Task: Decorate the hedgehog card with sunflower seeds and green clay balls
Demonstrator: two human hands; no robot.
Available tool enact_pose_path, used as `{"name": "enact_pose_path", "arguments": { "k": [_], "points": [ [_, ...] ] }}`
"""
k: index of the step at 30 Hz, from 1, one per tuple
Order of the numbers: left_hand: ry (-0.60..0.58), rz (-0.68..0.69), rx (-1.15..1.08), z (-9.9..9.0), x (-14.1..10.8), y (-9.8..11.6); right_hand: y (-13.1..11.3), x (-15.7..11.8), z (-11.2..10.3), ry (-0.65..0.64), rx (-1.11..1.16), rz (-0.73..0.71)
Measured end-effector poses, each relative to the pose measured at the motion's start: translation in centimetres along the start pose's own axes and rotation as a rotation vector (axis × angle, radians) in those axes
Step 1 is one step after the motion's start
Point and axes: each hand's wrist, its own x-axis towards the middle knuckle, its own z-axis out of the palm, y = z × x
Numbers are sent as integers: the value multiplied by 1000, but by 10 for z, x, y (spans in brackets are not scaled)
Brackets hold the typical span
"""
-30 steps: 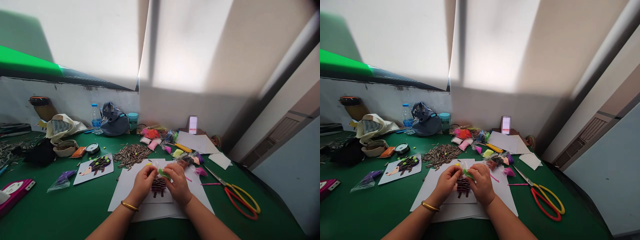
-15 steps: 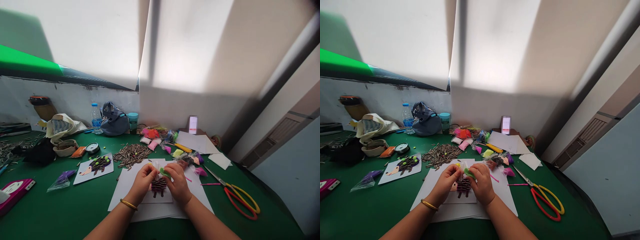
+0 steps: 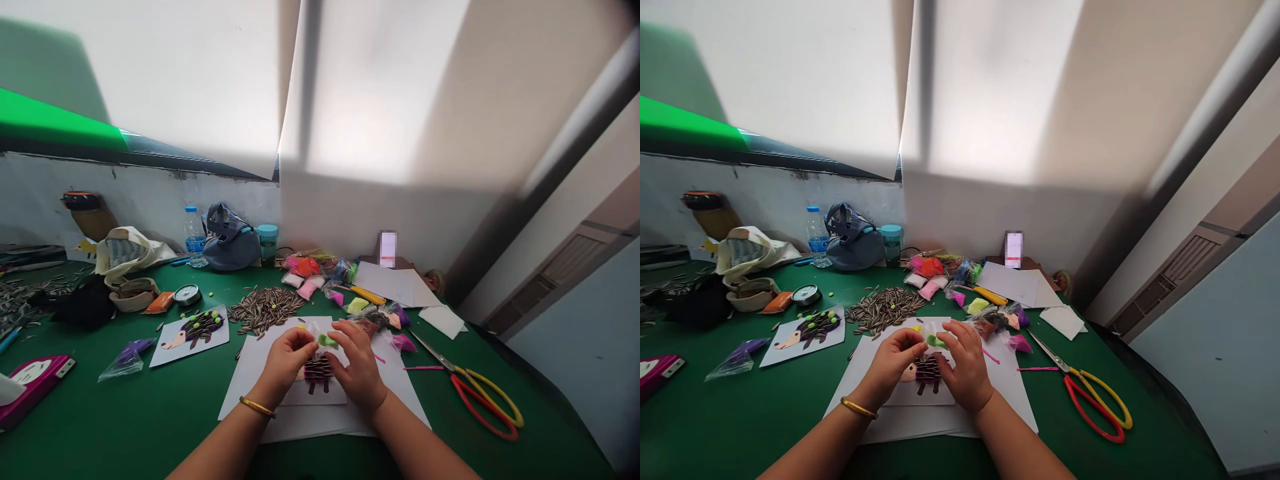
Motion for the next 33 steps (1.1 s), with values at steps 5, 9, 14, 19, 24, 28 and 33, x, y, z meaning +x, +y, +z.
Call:
{"name": "enact_pose_path", "arguments": {
  "k": [5, 9, 14, 19, 24, 28, 33],
  "points": [
    [-70, 72, 75, 6, -7, 3, -6, -1, 2, 10, 22, -20],
    [-143, 192, 122, 9, -11, 7, -10, 0, 1, 1, 9, 7],
    [-146, 362, 244, 7, -11, 11, -15, 3, -4, -36, 21, -7],
    [-115, 503, 423, 7, -14, 8, -17, 3, -5, -43, 39, -8],
    [-126, 557, 605, 6, -16, 4, -17, 2, -4, -2, 32, -11],
    [-136, 592, 673, 6, -17, 4, -18, 2, -5, 14, 37, -8],
    [-166, 601, 752, 4, -17, 4, -17, 4, -7, 25, 47, 1]
  ]
}}
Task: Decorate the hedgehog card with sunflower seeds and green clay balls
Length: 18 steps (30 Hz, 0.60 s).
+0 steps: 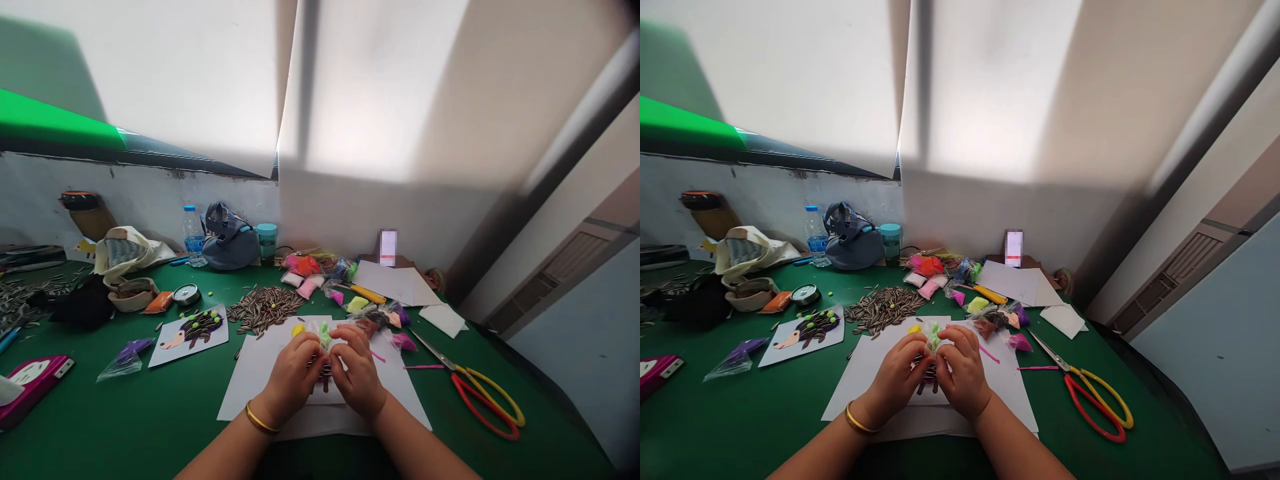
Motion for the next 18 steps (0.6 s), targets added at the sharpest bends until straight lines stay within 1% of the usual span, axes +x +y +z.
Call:
{"name": "enact_pose_path", "arguments": {
  "k": [3, 8, 11, 15, 18],
  "points": [
    [-24, -1, 10, 0, 0, -1, 1, 0, 0, 13, 12, 11],
    [-5, -28, 17, 0, 1, 3, 2, 0, 1, 33, 38, 11],
    [17, -65, 7, 0, 3, 7, 3, 0, 0, 67, 29, 21],
    [72, -157, -36, 4, 2, 2, 4, 0, 0, 78, 19, 15],
    [140, -261, -189, 7, 1, -5, 7, -1, -1, 32, 27, 0]
  ]
}}
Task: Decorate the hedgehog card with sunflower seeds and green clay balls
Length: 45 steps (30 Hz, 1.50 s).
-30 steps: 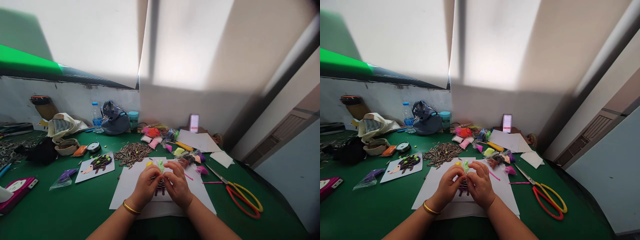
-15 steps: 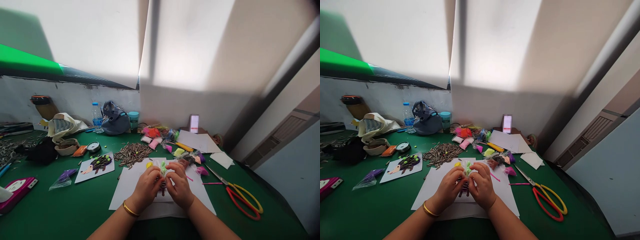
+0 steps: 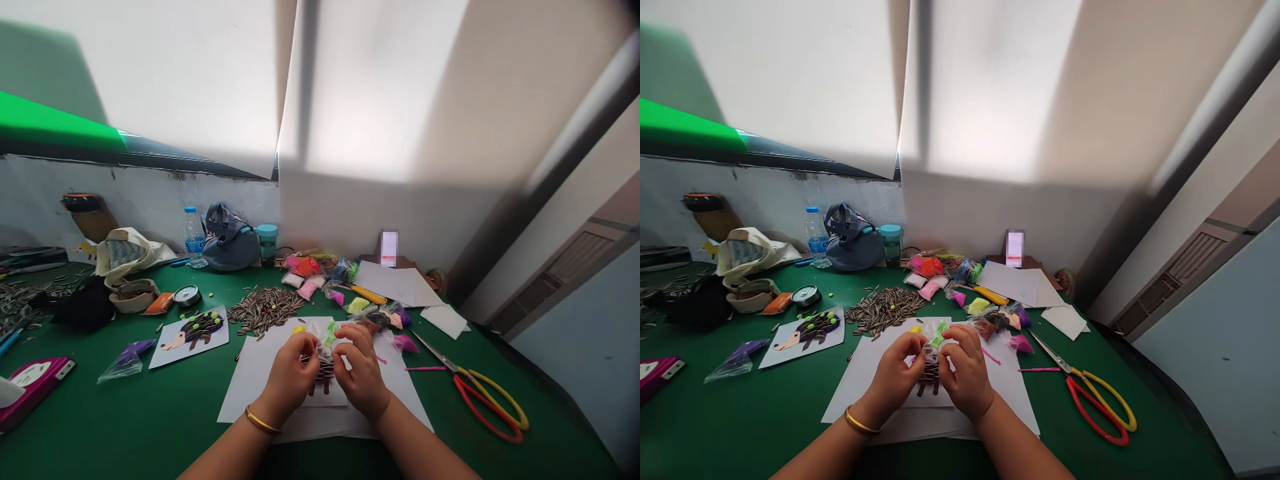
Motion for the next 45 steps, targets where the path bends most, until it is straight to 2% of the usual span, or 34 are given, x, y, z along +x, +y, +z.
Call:
{"name": "enact_pose_path", "arguments": {
  "k": [5, 9, 16, 27, 33, 39, 45],
  "points": [
    [29, -186, -267, -3, 4, -1, 10, -1, -1, -47, 42, 0],
    [-29, -275, -387, -8, 8, 6, 15, -3, 1, -168, 37, -11],
    [-70, -250, -388, -7, 9, -1, 13, -5, 5, -186, 114, -8],
    [-137, -275, -375, -5, 6, 1, 7, -3, 3, -96, 235, 55],
    [-55, -296, -416, -4, 8, -2, 12, -6, 5, -132, 233, 101],
    [34, -239, -411, -6, 8, -2, 17, -8, 8, -139, 212, 141],
    [1, 108, -134, -6, 2, -7, 17, -7, 5, -82, 200, 158]
  ]
}}
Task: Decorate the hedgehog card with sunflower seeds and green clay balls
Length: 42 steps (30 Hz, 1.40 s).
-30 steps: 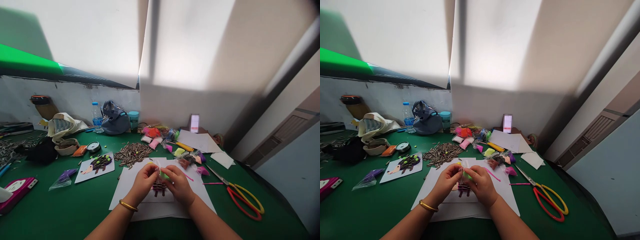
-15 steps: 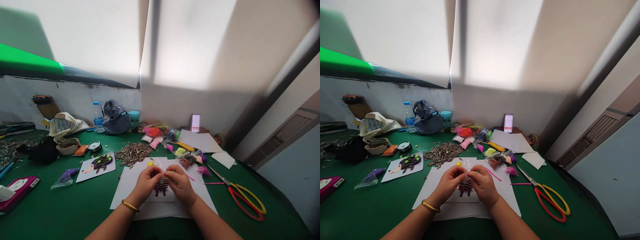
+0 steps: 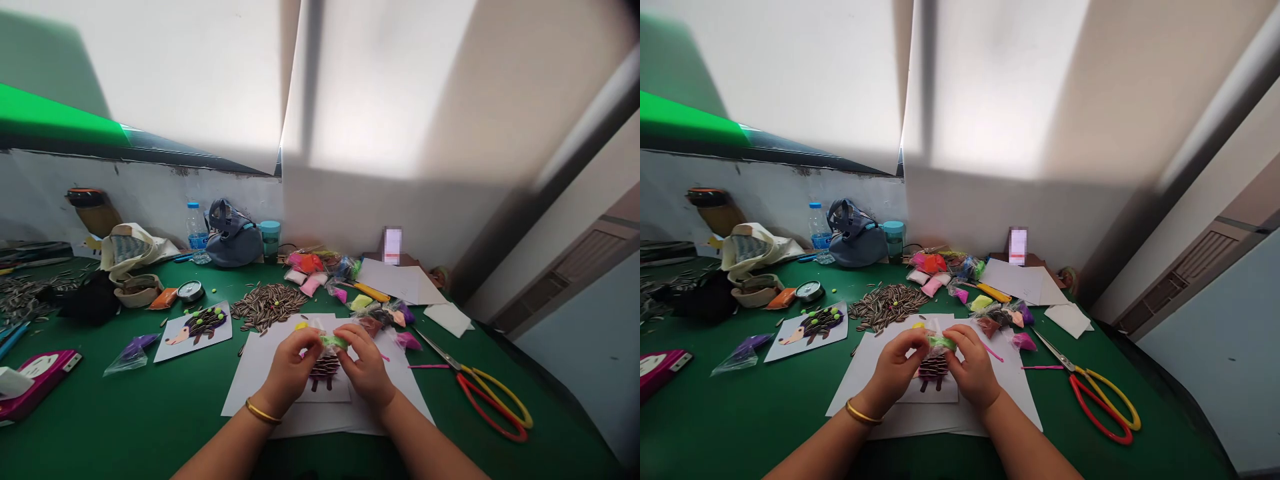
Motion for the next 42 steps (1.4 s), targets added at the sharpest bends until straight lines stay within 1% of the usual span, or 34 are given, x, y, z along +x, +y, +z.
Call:
{"name": "enact_pose_path", "arguments": {
  "k": [2, 5, 8, 11, 13, 16, 21, 25, 28, 30, 33, 36, 38, 42],
  "points": [
    [-8, 88, 108, -2, -1, -2, -1, 0, -1, 6, 2, 1],
    [-18, 138, 248, -4, 0, -4, -2, 0, 0, 2, 14, -13],
    [-56, 128, 357, -5, 0, -3, -3, -1, 2, -26, 42, -24],
    [-133, 83, 412, -4, 0, 0, -4, -1, 5, -58, 65, -27],
    [-159, 56, 436, -3, 0, 3, -5, -1, 6, -67, 72, -29],
    [-150, 51, 467, -3, 0, 5, -5, -1, 7, -69, 68, -37],
    [-87, 95, 525, -2, 0, 5, -7, 1, 6, -53, 4, -36],
    [-18, 122, 477, -5, 2, 5, -5, 1, 2, -16, -41, 3],
    [19, 77, 390, -8, 5, 4, -2, 0, 0, 16, -53, 64],
    [0, 53, 342, -9, 5, 3, 0, -1, 0, 18, -55, 94],
    [-64, 71, 311, -7, 4, 3, 0, -2, 2, 4, -39, 82],
    [-69, 87, 295, -4, 2, 5, -1, -2, 3, 1, -24, 68],
    [-66, 63, 288, -3, 2, 6, -1, -2, 3, 1, -27, 73],
    [-110, 3, 337, -3, 3, 6, -3, -1, 2, -24, -31, 45]
  ]
}}
